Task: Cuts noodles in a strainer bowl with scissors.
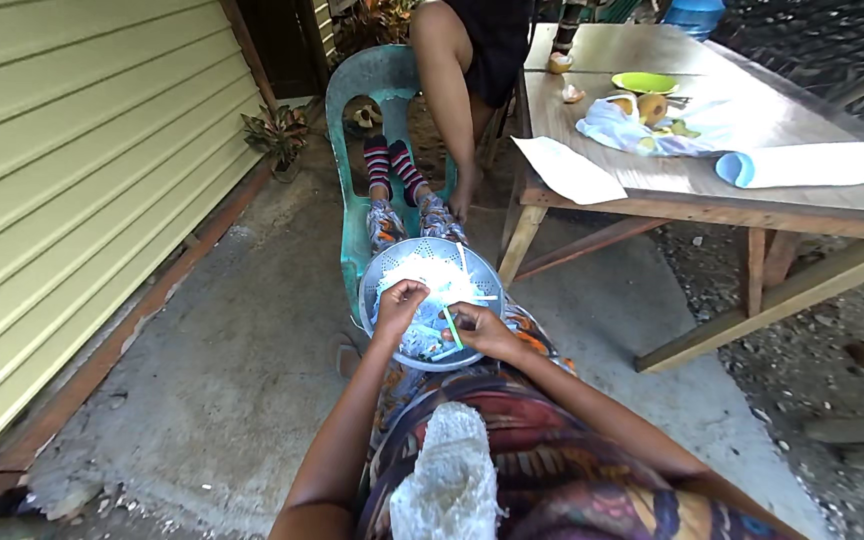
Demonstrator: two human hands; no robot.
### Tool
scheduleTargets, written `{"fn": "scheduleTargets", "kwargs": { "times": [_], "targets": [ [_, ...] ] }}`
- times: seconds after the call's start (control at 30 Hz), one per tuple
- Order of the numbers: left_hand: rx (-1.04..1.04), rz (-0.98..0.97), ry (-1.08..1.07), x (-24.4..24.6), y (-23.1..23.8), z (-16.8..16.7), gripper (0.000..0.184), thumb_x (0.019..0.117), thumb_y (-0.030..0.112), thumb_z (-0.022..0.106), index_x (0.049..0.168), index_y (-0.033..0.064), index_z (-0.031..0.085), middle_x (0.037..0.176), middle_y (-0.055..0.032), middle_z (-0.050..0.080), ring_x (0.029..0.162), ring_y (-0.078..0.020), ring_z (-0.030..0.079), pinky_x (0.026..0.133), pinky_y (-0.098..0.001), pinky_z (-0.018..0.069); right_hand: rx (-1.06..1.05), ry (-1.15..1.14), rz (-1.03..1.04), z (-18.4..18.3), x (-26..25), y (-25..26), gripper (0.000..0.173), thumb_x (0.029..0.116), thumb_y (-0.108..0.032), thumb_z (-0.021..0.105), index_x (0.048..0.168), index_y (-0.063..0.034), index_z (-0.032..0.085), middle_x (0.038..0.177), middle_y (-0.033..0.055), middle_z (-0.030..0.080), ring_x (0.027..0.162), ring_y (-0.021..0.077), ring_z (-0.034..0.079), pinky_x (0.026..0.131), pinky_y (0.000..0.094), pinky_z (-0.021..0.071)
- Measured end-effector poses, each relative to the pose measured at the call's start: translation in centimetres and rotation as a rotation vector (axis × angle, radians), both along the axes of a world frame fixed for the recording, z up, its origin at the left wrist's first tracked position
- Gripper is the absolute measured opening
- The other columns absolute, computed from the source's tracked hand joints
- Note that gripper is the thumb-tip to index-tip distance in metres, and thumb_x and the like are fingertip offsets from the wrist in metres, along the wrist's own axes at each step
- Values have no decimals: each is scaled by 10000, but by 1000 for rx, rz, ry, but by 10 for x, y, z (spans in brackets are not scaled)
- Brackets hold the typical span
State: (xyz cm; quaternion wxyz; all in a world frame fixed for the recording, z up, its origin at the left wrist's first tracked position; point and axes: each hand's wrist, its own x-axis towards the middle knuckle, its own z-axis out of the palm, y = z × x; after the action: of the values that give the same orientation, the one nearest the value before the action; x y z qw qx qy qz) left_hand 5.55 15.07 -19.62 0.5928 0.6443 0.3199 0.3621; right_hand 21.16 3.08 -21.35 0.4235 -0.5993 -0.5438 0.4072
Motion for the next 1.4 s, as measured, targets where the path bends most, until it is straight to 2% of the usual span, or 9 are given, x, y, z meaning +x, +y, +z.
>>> {"fn": "scheduleTargets", "kwargs": {
  "times": [0.13,0.4,0.67,0.9,1.1,1.4],
  "targets": [
    [2,-11,11,0,1,-1,45,949,-8,633,911,-12,657,788,11,600,731,-37,556,740,-228,494,-27,-18,25,-2,1,1,470,914,-255,753,1272,11,607,847,8,652,688,26,576,689,215,506],
    [-11,-11,6,0,1,1,49,947,-18,634,903,-16,654,792,16,609,734,-33,567,747,-222,502,35,12,-27,-3,0,0,350,938,-166,716,1217,28,630,772,-23,632,647,1,563,664,187,497],
    [-6,-24,-7,0,1,0,45,941,-17,634,905,-18,661,795,10,613,738,-35,568,754,-230,505,-43,-40,25,0,0,0,451,918,-232,752,1271,8,610,844,9,647,688,24,574,689,211,503],
    [6,-22,7,-1,2,-2,46,949,-8,627,919,-16,661,813,4,609,755,-44,564,762,-238,498,25,-6,-32,-1,-1,-1,344,936,-164,722,1211,22,634,769,-26,627,633,-6,541,647,175,477],
    [3,-17,-4,0,3,-3,44,959,-2,634,931,-21,663,813,4,608,746,-42,566,758,-235,506,-15,-19,18,-2,1,0,458,915,-231,752,1273,16,606,844,1,646,685,14,570,683,198,500],
    [14,-29,9,-1,2,-2,44,963,-8,633,933,-22,663,818,-3,613,752,-44,571,758,-233,507,-28,-31,11,-1,0,0,444,908,-226,763,1257,8,620,824,-4,643,674,10,566,677,193,497]
  ]
}}
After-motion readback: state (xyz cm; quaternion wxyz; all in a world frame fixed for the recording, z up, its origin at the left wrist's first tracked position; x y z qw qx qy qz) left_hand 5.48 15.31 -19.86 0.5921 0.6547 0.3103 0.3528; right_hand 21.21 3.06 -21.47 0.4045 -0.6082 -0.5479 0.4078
